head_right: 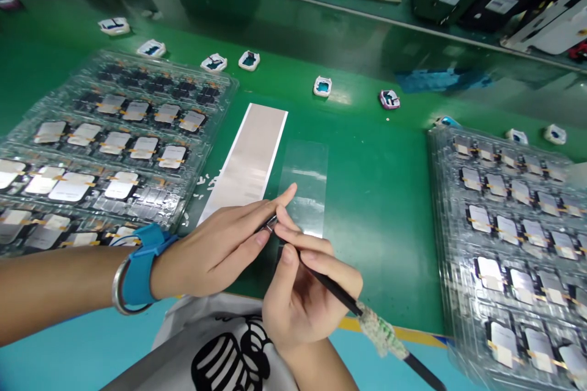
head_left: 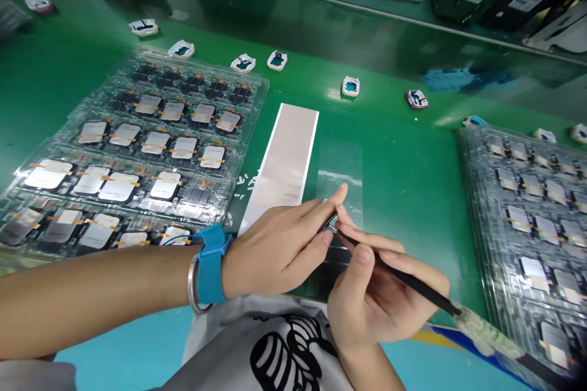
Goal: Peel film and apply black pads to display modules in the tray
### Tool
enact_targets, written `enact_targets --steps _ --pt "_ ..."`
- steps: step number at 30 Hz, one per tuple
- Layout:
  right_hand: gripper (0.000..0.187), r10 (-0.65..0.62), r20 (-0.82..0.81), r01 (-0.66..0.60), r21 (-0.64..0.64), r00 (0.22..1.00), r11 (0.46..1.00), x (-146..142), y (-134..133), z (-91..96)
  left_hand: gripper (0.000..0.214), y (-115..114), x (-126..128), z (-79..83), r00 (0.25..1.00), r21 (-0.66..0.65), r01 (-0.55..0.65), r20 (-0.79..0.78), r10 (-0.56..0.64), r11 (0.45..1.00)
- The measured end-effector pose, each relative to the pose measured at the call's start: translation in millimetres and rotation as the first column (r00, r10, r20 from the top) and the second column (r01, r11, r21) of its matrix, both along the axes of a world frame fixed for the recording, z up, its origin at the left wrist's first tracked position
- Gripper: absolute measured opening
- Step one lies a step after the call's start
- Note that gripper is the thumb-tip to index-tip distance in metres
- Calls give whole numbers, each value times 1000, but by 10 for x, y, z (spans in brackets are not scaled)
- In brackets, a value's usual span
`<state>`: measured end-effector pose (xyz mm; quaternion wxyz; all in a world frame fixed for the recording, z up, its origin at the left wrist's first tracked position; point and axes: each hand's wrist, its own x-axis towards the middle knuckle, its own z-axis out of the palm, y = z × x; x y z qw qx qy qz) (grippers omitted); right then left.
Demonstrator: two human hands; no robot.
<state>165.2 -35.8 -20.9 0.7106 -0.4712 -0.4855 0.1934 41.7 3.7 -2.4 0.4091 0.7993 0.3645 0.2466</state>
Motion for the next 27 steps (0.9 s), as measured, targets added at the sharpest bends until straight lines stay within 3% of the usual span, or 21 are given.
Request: enact_targets --steps 12,17,23,27 --pt "29 -3 6 3 36 1000 999 -2 -6 -30 52 9 1 -4 1000 7 -8 -12 8 1000" --pt "32 63 45 -63 -4 997 998 40 -30 -57 52 3 -9 -20 1000 17 -1 0 1 1000" --pt "33 58 66 -65 116 996 991 39 21 -84 53 5 -17 -30 1000 28 -2 19 1 1000" --pt "27 51 96 -55 42 994 998 39 -9 -111 53 20 -11 -29 1000 45 1 4 -1 999"
